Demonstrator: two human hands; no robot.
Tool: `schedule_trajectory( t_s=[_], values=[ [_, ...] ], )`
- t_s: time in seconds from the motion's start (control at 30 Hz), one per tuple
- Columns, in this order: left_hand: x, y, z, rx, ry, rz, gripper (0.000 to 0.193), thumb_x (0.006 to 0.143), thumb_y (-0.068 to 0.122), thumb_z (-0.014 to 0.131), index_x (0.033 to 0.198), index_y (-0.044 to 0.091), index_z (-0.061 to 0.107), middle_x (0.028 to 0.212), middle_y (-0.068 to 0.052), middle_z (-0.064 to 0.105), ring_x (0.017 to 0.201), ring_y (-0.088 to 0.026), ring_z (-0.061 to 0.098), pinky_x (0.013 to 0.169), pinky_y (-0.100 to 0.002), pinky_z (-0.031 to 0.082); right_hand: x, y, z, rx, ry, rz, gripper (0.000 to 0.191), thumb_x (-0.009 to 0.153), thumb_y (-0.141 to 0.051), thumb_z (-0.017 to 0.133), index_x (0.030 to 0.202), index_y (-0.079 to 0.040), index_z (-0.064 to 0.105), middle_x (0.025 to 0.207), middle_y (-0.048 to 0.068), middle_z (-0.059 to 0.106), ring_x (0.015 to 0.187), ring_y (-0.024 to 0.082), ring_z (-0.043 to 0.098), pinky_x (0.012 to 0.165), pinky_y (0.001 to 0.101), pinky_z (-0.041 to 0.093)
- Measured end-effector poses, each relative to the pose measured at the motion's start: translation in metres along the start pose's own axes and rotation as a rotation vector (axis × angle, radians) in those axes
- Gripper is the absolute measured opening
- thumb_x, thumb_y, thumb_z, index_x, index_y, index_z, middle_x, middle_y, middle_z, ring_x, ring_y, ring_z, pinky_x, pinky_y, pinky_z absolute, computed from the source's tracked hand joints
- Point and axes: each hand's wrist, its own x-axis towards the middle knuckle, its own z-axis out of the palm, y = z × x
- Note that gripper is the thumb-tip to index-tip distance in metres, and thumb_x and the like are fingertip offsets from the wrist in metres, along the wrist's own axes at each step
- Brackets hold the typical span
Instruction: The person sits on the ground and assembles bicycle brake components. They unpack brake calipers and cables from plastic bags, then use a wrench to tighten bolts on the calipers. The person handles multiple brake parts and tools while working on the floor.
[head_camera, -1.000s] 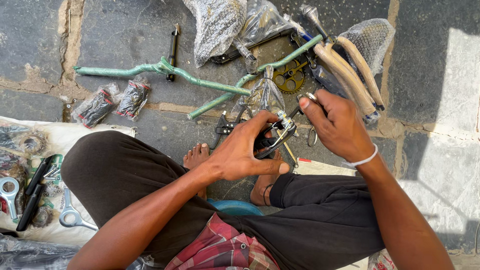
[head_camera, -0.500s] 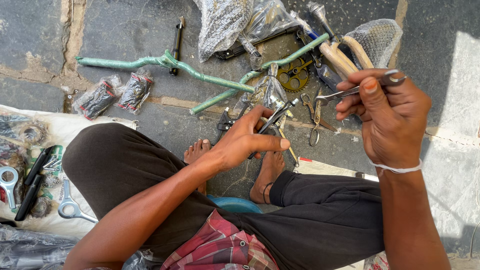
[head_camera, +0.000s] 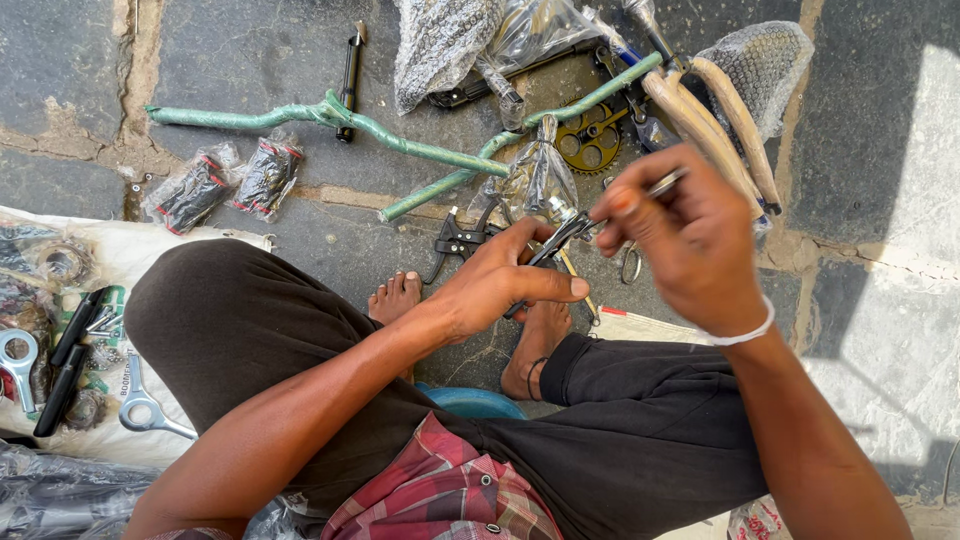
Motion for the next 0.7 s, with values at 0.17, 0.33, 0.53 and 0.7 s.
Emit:
schedule_trajectory(
  t_s=[0.17, 0.33, 0.53, 0.7],
  values=[
    [-0.003, 0.001, -0.002, 0.046, -0.037, 0.109, 0.096, 0.069, 0.04, 0.08, 0.147, -0.006, 0.046, 0.096, -0.011, 0.059, 0.079, -0.017, 0.057, 0.064, -0.03, 0.045, 0.006, 0.003, 0.0, 0.148, 0.073, 0.171, 0.017, 0.107, -0.017, 0.063, 0.107, 0.0, 0.06, 0.091, 0.013, 0.071, 0.075, 0.018, 0.072, 0.066, 0.0319, 0.063],
    [-0.005, 0.003, -0.004, -0.036, -0.1, 0.108, 0.102, 0.066, 0.035, 0.08, 0.152, -0.005, 0.042, 0.085, -0.011, 0.062, 0.067, -0.016, 0.058, 0.058, -0.031, 0.043, 0.008, 0.027, -0.023, 0.599, 0.221, 0.358, 0.013, 0.104, -0.01, 0.067, 0.111, 0.0, 0.062, 0.094, 0.014, 0.07, 0.073, 0.018, 0.069, 0.067, 0.0339, 0.061],
    [-0.004, -0.006, -0.007, 0.09, -0.055, 0.339, 0.099, 0.07, 0.041, 0.081, 0.148, -0.007, 0.045, 0.125, -0.017, 0.063, 0.113, -0.023, 0.06, 0.097, -0.035, 0.046, 0.002, 0.045, -0.023, 0.661, 0.235, 0.458, 0.012, 0.106, -0.008, 0.067, 0.114, 0.0, 0.062, 0.096, 0.013, 0.07, 0.075, 0.017, 0.069, 0.068, 0.0336, 0.06],
    [-0.001, -0.014, -0.004, 0.226, 0.018, 0.253, 0.108, 0.066, 0.047, 0.081, 0.154, -0.004, 0.042, 0.138, -0.021, 0.058, 0.118, -0.028, 0.061, 0.101, -0.038, 0.046, 0.006, 0.037, -0.024, 0.706, 0.316, 0.483, 0.016, 0.105, -0.015, 0.063, 0.115, -0.003, 0.06, 0.089, 0.012, 0.07, 0.067, 0.016, 0.07, 0.061, 0.0328, 0.061]
  ],
)
